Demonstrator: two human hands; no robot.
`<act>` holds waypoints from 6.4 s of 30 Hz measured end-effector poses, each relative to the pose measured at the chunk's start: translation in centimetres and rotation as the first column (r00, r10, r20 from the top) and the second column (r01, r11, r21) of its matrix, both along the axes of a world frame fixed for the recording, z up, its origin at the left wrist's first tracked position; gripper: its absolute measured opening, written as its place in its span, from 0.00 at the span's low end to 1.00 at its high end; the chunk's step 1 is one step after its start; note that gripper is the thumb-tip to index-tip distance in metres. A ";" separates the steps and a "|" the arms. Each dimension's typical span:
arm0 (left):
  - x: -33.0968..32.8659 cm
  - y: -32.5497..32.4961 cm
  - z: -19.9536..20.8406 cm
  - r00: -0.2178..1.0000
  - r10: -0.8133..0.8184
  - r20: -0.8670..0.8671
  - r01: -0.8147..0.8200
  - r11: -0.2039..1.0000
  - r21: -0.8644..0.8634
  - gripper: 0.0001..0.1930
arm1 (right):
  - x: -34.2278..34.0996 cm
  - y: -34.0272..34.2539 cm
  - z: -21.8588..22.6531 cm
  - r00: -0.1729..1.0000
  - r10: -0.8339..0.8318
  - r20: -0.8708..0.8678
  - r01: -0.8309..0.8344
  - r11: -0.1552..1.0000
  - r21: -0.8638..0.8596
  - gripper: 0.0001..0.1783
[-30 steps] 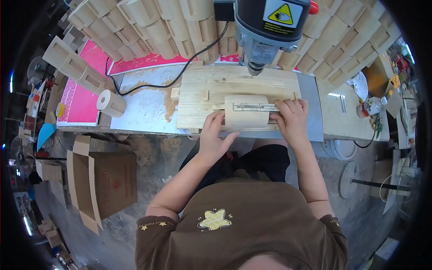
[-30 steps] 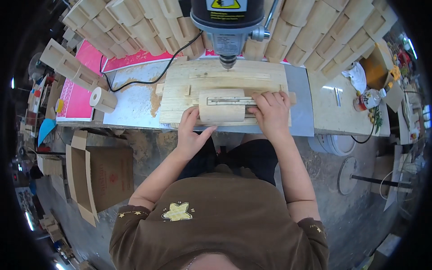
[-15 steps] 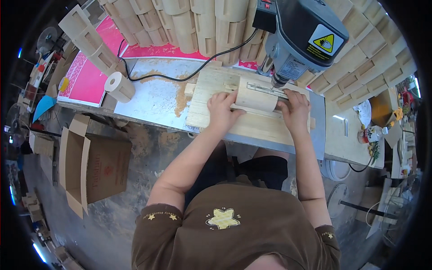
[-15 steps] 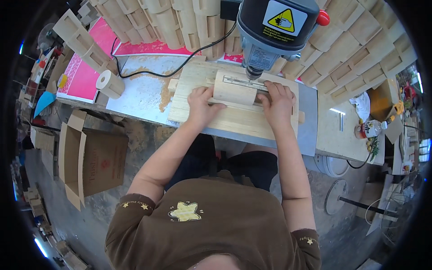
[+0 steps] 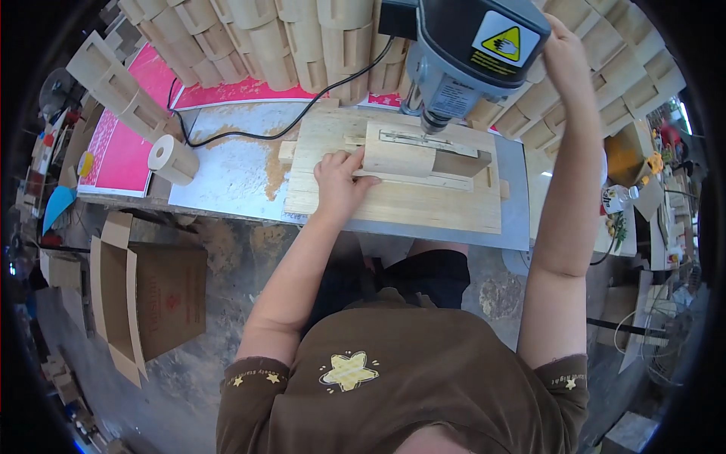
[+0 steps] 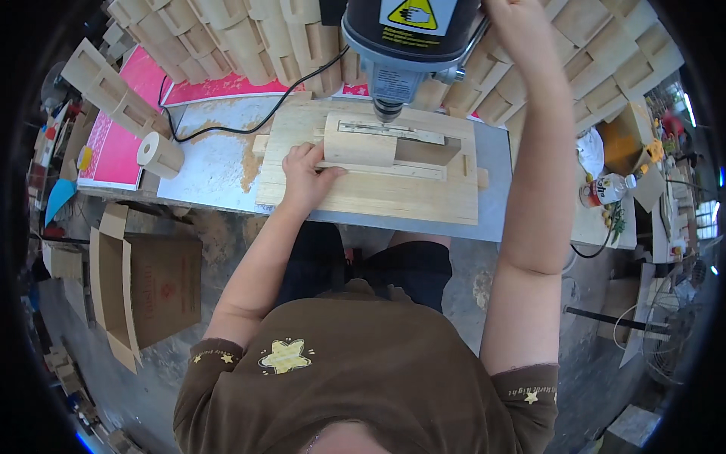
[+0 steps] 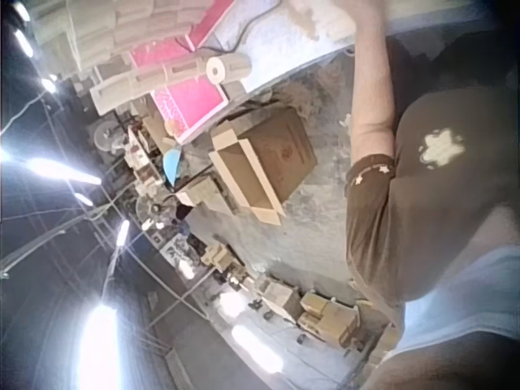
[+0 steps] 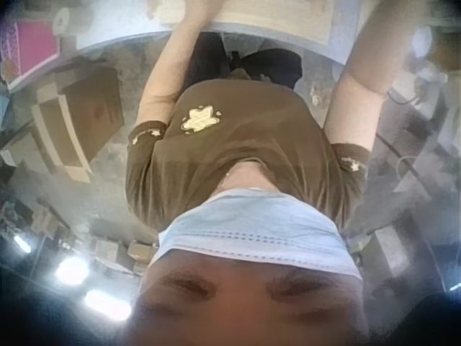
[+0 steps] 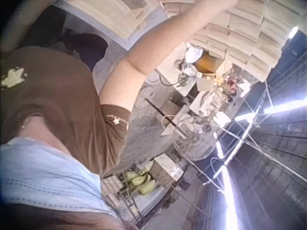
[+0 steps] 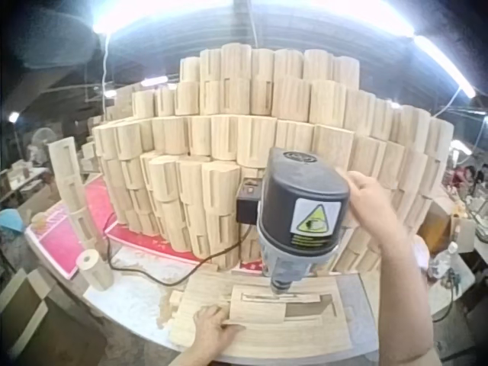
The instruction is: The person is using a drill press to drill holes into cylindrical wood blocks and then stacking the finished pieces.
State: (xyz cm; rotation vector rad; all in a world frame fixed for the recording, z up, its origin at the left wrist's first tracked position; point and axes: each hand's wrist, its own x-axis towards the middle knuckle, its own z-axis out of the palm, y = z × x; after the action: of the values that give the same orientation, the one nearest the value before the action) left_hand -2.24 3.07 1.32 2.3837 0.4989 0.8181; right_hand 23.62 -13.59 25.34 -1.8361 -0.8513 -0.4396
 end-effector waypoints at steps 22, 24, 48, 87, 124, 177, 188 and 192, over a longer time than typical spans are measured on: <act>0.1 0.3 -0.7 1.000 0.007 0.001 -0.007 1.000 -0.007 0.29 | -12.4 -1.9 -17.5 0.949 0.011 0.315 -0.076 0.978 0.194 0.06; 0.0 0.4 -0.8 1.000 0.004 0.012 -0.004 1.000 0.000 0.29 | -12.6 -2.3 -16.9 0.949 0.002 0.316 -0.059 0.983 0.172 0.06; 1.7 -2.5 0.5 0.999 -0.014 -0.033 0.016 0.998 0.056 0.25 | -13.7 -3.4 -5.1 0.999 0.031 0.027 -0.031 0.999 -0.009 0.10; 3.4 -0.8 -1.3 0.979 -0.084 0.187 0.112 0.983 -0.143 0.26 | -8.6 -5.6 -16.1 0.970 0.175 -0.166 -0.238 0.812 -0.533 0.16; -17.2 30.1 15.9 0.627 0.677 -0.384 -0.696 0.709 0.112 0.30 | -18.5 -6.2 -15.3 0.942 0.331 -0.049 -0.312 0.817 -0.485 0.17; 6.5 30.8 22.8 0.413 0.449 0.792 -0.352 0.881 -0.316 0.39 | -17.8 -6.5 -15.1 0.956 0.295 0.006 -0.250 0.820 -0.515 0.20; -3.8 13.6 12.8 0.702 0.065 0.709 0.437 0.748 -0.500 0.35 | -15.9 -8.9 -15.7 0.964 0.264 0.008 -0.221 0.823 -0.524 0.20; -7.0 6.6 15.9 0.977 -0.207 0.042 0.205 0.978 0.043 0.40 | -13.8 -8.7 -17.4 0.976 0.207 0.059 -0.146 0.838 -0.526 0.21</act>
State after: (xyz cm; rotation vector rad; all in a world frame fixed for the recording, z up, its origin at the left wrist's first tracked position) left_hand -9.21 9.69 17.25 2.3968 0.2141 0.7926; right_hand 9.80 -22.32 7.97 -2.2106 -1.3061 -0.2028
